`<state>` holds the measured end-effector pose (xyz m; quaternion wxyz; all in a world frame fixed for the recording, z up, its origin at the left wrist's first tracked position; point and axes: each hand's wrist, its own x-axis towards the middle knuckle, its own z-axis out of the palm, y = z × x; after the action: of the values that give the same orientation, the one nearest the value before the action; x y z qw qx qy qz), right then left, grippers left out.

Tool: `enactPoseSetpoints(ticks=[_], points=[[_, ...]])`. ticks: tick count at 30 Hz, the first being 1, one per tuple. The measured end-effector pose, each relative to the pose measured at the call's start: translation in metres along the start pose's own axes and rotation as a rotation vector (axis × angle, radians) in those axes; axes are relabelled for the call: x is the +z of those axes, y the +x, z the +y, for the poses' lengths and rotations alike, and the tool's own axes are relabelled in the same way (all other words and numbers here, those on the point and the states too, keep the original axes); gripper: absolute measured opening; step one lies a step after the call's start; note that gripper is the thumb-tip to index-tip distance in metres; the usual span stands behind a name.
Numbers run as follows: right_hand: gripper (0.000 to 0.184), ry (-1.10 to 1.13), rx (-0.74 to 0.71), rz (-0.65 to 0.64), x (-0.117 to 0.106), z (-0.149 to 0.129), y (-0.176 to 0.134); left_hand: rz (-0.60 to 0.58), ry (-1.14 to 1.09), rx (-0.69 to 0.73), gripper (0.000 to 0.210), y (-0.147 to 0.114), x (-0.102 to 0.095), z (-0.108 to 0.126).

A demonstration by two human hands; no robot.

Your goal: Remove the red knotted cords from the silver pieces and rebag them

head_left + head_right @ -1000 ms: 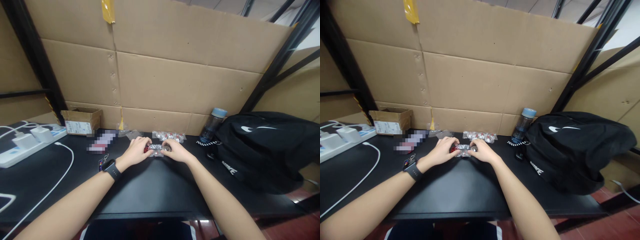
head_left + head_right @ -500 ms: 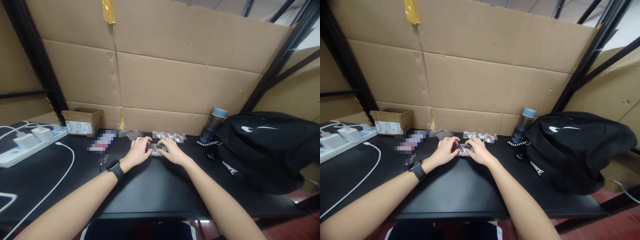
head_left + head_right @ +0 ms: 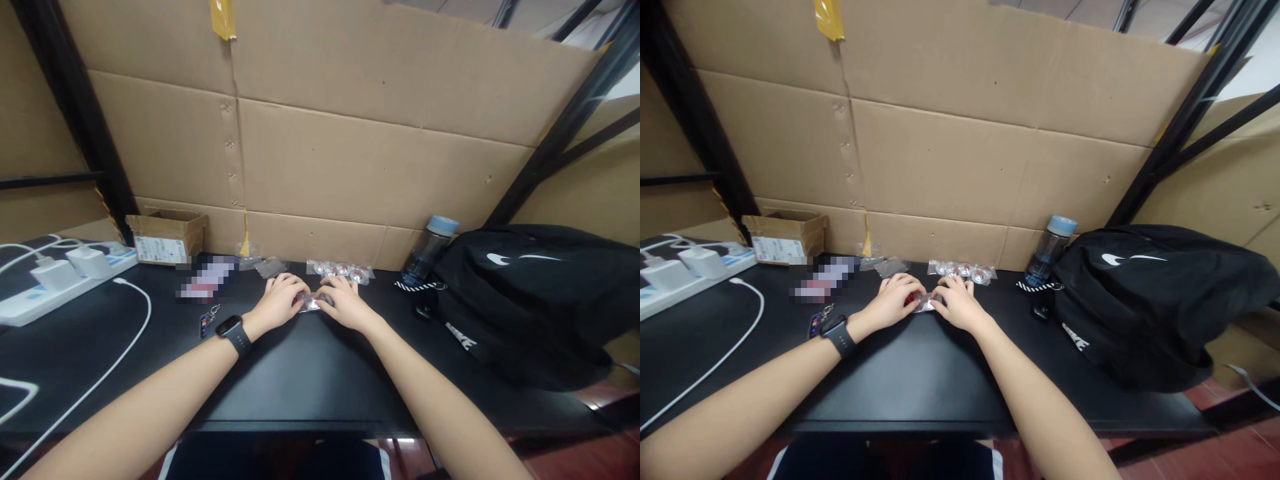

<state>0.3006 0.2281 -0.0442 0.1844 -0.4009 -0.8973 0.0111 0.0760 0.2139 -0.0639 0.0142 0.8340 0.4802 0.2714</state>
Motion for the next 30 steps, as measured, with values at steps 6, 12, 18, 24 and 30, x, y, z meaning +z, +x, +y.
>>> enactPoseSetpoints(ticks=[6, 12, 18, 24, 30], points=[[0.03, -0.024, 0.016, -0.033, 0.0036, 0.0035, 0.0006, -0.035, 0.046, 0.054, 0.027, -0.0017, 0.0001, 0.0005], [0.037, -0.016, 0.007, -0.075, 0.0035, 0.0047, -0.0005, -0.104, 0.038, 0.065, 0.034, -0.0025, 0.0, 0.0002], [0.025, -0.016, 0.047, -0.066, 0.0097, 0.0064, 0.0007, -0.11, 0.019, 0.12, 0.036, -0.0047, -0.0039, 0.0082], [0.021, 0.034, 0.089, -0.07, 0.0067, 0.0044, 0.0012, -0.061, -0.024, 0.087, 0.042, -0.0029, 0.0024, 0.0048], [0.029, 0.107, 0.14, -0.066, 0.001, 0.0016, 0.0024, -0.005, -0.021, 0.041, 0.046, -0.0003, 0.0006, 0.0046]])
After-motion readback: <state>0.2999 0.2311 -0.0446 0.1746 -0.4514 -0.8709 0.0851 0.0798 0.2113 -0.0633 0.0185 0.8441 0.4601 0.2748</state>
